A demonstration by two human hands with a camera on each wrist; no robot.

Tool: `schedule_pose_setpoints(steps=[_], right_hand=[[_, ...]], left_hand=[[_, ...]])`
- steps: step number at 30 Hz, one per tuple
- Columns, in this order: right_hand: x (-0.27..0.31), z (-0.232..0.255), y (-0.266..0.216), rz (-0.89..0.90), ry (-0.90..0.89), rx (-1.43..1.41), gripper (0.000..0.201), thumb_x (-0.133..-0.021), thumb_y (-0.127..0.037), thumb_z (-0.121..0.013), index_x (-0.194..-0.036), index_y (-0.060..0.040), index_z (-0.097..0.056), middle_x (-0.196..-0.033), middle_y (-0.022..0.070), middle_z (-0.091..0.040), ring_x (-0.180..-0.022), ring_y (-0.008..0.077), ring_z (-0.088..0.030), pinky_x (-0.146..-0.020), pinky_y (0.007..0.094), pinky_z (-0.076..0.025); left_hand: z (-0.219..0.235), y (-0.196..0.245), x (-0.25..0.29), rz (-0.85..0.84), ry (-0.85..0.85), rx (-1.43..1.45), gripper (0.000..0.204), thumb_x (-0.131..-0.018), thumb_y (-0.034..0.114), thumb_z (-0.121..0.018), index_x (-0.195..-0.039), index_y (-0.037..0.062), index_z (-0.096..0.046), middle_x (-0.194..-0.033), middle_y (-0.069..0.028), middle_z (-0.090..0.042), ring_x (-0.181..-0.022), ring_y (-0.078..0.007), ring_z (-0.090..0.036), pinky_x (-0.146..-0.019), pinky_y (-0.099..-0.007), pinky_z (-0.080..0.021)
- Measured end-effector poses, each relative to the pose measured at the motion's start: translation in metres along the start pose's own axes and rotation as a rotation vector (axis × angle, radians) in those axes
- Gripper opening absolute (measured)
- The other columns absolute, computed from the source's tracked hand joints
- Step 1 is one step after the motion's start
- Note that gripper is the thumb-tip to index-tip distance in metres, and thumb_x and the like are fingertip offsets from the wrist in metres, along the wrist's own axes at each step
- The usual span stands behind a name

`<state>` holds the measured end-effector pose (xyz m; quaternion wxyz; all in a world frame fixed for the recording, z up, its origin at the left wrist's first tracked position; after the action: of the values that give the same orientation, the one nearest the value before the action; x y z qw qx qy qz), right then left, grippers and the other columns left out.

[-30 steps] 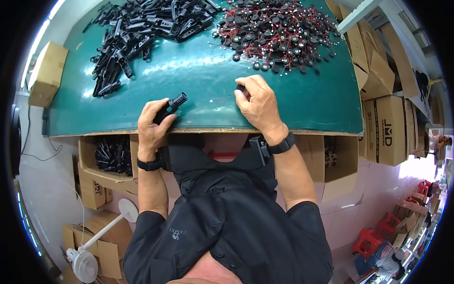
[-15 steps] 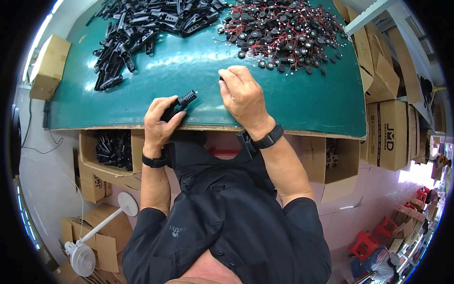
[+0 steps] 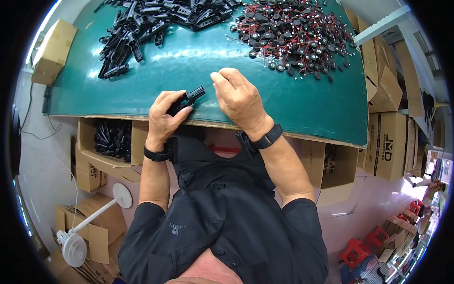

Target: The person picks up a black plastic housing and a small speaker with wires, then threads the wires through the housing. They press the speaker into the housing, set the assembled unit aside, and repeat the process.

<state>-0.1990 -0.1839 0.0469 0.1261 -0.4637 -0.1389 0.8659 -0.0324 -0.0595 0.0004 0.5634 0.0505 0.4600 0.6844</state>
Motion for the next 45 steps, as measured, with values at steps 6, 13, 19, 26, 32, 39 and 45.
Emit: schedule_pose_setpoints(steps=[6, 13, 19, 26, 32, 39, 45], right_hand=[[-0.001, -0.006, -0.005, 0.014, -0.010, -0.025, 0.040, -0.082, 0.008, -0.083, -0.119, -0.0041, -0.075, -0.110, 0.0111, -0.071, -0.086, 0.0276, -0.073, -0.072, 0.0362, -0.062], [0.001, -0.011, -0.004, -0.039, -0.024, -0.076, 0.037, -0.083, 0.005, -0.081, -0.118, -0.0034, -0.073, -0.109, 0.0113, -0.069, -0.089, 0.0296, -0.074, -0.075, 0.0371, -0.062], [0.002, -0.015, -0.004, -0.065, -0.015, -0.150, 0.037, -0.083, 0.006, -0.084, -0.117, -0.0042, -0.075, -0.108, 0.0120, -0.072, -0.087, 0.0283, -0.074, -0.072, 0.0364, -0.062], [0.004, -0.020, -0.011, -0.054, -0.027, -0.182, 0.036, -0.083, 0.006, -0.085, -0.116, -0.0045, -0.076, -0.108, 0.0124, -0.074, -0.087, 0.0278, -0.074, -0.072, 0.0362, -0.061], [0.009, -0.025, -0.001, -0.157, -0.052, -0.258, 0.033, -0.084, 0.001, -0.087, -0.115, -0.0037, -0.077, -0.108, 0.0125, -0.075, -0.088, 0.0245, -0.074, -0.075, 0.0344, -0.061], [0.025, -0.044, 0.026, -0.484, -0.190, -0.595, 0.029, -0.092, -0.006, -0.087, -0.118, -0.0021, -0.078, -0.108, 0.0057, -0.074, -0.090, 0.0148, -0.072, -0.078, 0.0284, -0.059], [0.030, -0.050, 0.032, -0.522, -0.224, -0.729, 0.026, -0.095, -0.006, -0.085, -0.119, -0.0001, -0.078, -0.108, 0.0033, -0.072, -0.091, 0.0120, -0.070, -0.079, 0.0261, -0.058]], left_hand=[[0.001, 0.001, 0.000, 0.005, 0.002, 0.005, 0.045, -0.080, 0.008, -0.091, -0.122, 0.0025, -0.077, -0.108, -0.0147, -0.076, -0.096, -0.0294, -0.074, -0.086, -0.0372, -0.060], [0.002, -0.001, 0.001, 0.005, 0.013, 0.017, 0.046, -0.079, 0.009, -0.091, -0.122, 0.0033, -0.077, -0.109, -0.0146, -0.076, -0.097, -0.0296, -0.074, -0.086, -0.0375, -0.060], [0.004, -0.002, 0.002, -0.005, 0.024, 0.017, 0.047, -0.079, 0.010, -0.092, -0.123, 0.0055, -0.077, -0.109, -0.0143, -0.076, -0.097, -0.0312, -0.075, -0.084, -0.0386, -0.062], [0.007, -0.002, 0.004, -0.016, 0.037, 0.038, 0.048, -0.078, 0.011, -0.093, -0.123, 0.0058, -0.077, -0.108, -0.0138, -0.076, -0.097, -0.0306, -0.075, -0.085, -0.0382, -0.062], [0.008, -0.004, 0.004, -0.019, 0.042, 0.060, 0.049, -0.078, 0.011, -0.093, -0.123, 0.0061, -0.077, -0.109, -0.0135, -0.076, -0.097, -0.0302, -0.075, -0.085, -0.0379, -0.061], [0.006, -0.007, 0.006, -0.015, -0.029, 0.103, 0.051, -0.078, 0.007, -0.092, -0.127, 0.0030, -0.076, -0.114, -0.0149, -0.075, -0.101, -0.0284, -0.073, -0.089, -0.0367, -0.059], [0.007, -0.005, 0.004, -0.013, -0.066, 0.144, 0.052, -0.078, 0.007, -0.092, -0.128, 0.0038, -0.076, -0.113, -0.0139, -0.074, -0.102, -0.0278, -0.072, -0.091, -0.0365, -0.057]])
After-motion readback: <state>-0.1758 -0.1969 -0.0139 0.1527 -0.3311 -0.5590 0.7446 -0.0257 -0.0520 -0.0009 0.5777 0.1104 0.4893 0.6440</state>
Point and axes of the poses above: each hand's wrist, its own x-axis away from the middle knuckle, its own z-axis out of the back of the hand, y = z × x, the point moved 10 cm from there along -x, towards the middle knuckle
